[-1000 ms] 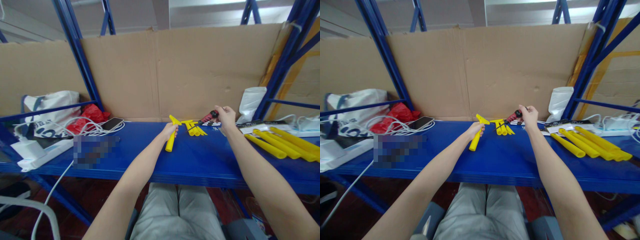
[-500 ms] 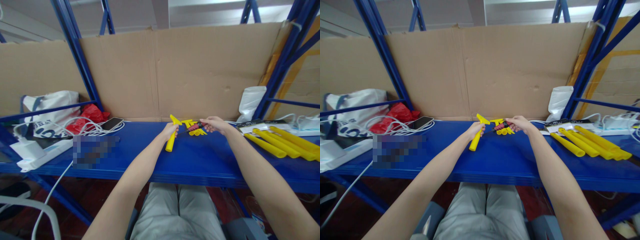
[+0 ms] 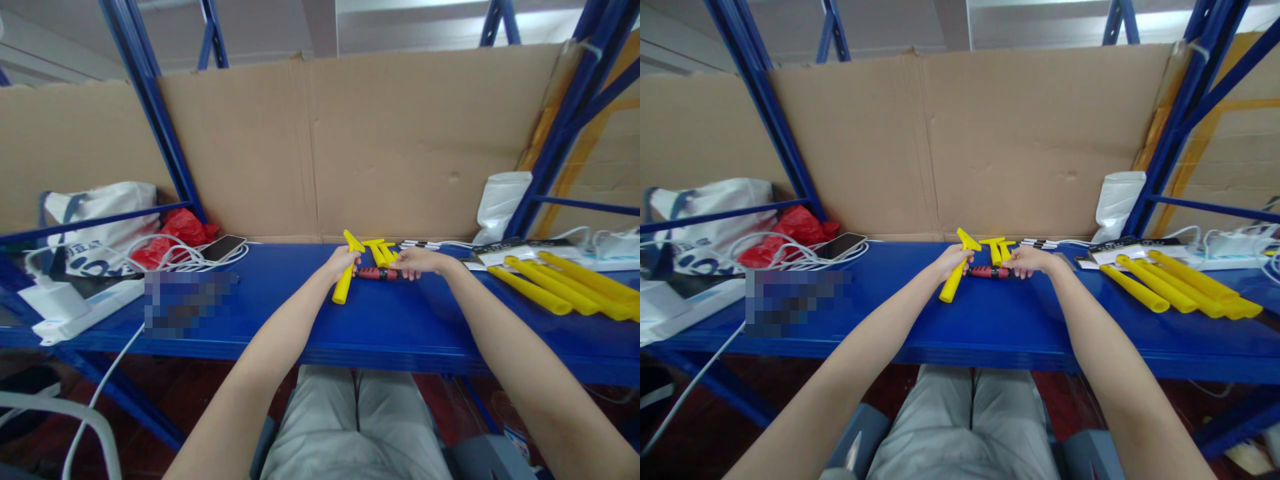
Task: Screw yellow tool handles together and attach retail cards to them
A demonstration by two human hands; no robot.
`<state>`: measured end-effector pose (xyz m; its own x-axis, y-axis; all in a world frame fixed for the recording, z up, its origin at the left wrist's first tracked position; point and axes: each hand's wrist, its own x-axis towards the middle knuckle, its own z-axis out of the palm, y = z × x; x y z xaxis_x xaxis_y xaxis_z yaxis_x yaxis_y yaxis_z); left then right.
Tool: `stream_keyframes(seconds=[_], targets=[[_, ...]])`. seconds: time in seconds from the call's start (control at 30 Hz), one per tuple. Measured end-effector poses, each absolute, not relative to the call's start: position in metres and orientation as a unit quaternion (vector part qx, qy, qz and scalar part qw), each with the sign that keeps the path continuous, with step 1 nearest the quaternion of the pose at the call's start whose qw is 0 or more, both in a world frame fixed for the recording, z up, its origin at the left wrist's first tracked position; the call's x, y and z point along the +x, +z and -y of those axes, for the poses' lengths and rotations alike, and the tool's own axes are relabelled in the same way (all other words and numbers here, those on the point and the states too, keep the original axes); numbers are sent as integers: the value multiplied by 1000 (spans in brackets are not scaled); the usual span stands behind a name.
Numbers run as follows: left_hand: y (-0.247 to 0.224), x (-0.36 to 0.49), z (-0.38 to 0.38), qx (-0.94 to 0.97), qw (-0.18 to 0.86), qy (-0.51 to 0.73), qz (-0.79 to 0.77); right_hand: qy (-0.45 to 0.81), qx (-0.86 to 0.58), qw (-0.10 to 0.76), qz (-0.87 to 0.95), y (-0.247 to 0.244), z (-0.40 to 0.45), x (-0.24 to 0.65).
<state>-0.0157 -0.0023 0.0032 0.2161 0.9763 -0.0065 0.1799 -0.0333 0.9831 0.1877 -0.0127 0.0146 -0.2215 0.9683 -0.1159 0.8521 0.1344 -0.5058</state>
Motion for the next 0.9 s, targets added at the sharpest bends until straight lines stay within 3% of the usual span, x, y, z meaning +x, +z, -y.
stream_keyframes(seconds=[0.17,0.23,0.4,0.53,0.9], targets=[[3,-14,5,629,500,376,-462,-1,-722,100,685,14,-1,219],[3,-13,5,643,500,360,-455,-45,-744,72,663,8,-7,233],[2,-12,7,669,503,345,-425,-37,-783,3,620,-11,-13,254],[0,-10,8,703,461,342,-421,-18,-795,11,606,-17,-11,255],[-2,-5,9,840,137,319,-416,-21,-788,39,614,-9,-5,249]])
